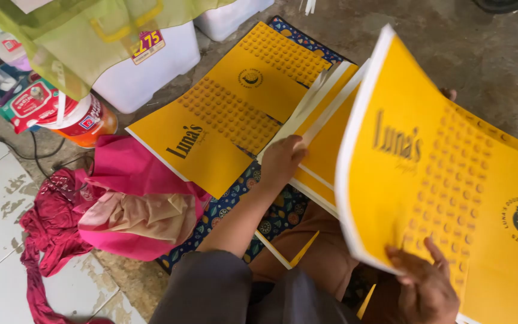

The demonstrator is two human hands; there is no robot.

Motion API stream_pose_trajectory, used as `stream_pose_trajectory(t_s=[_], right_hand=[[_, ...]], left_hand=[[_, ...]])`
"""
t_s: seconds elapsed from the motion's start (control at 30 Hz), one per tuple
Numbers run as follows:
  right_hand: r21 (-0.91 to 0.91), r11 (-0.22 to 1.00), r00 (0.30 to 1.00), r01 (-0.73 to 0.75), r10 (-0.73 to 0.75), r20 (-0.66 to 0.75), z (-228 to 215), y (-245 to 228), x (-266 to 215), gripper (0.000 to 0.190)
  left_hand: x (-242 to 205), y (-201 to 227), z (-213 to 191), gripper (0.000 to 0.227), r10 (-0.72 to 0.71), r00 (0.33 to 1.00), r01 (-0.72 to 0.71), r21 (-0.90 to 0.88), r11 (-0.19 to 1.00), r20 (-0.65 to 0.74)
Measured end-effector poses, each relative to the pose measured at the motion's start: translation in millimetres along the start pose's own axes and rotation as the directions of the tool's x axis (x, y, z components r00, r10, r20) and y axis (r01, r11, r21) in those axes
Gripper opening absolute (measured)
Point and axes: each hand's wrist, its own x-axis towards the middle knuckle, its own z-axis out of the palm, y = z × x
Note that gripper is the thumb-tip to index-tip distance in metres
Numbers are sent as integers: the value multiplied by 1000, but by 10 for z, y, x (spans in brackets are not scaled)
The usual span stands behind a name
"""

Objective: Trimming the edges of printed paper sheets using a manual cutter

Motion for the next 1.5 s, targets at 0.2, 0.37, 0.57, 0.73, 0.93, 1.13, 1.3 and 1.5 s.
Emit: stream_pose_trajectory(t_s=[0.2,0.37,0.57,0.73,0.93,1.13,1.3,1.5], right_hand=[[-7,997,990,-73,73,121,-1,8,-433,25],[236,951,957,-198,136,256,-88,198,-623,34],[-156,822,738,-548,563,372,-200,543,-331,50],[-411,836,808,-363,502,308,-3,1133,-305,69],[-519,770,752,-372,578,317,111,1215,-343,73],[-541,800,873,-259,434,223,136,1232,-460,64],[-538,798,871,-271,441,216,142,1156,-414,63],[-563,782,875,-267,441,197,166,1195,-474,62]], left_hand=[[-42,-192,97,33,27,974,-40,-55,998,-226],[-528,112,-137,46,-197,980,193,-287,938,16],[-735,104,-96,49,-236,966,257,-364,895,102],[-774,260,-138,52,-316,934,357,-476,804,166],[-809,395,-281,59,-353,857,512,-548,662,374],[-422,512,-295,62,-266,938,338,-424,840,222],[81,225,144,52,-343,939,285,-529,800,-13],[37,284,197,38,-372,915,206,-616,761,-154]])
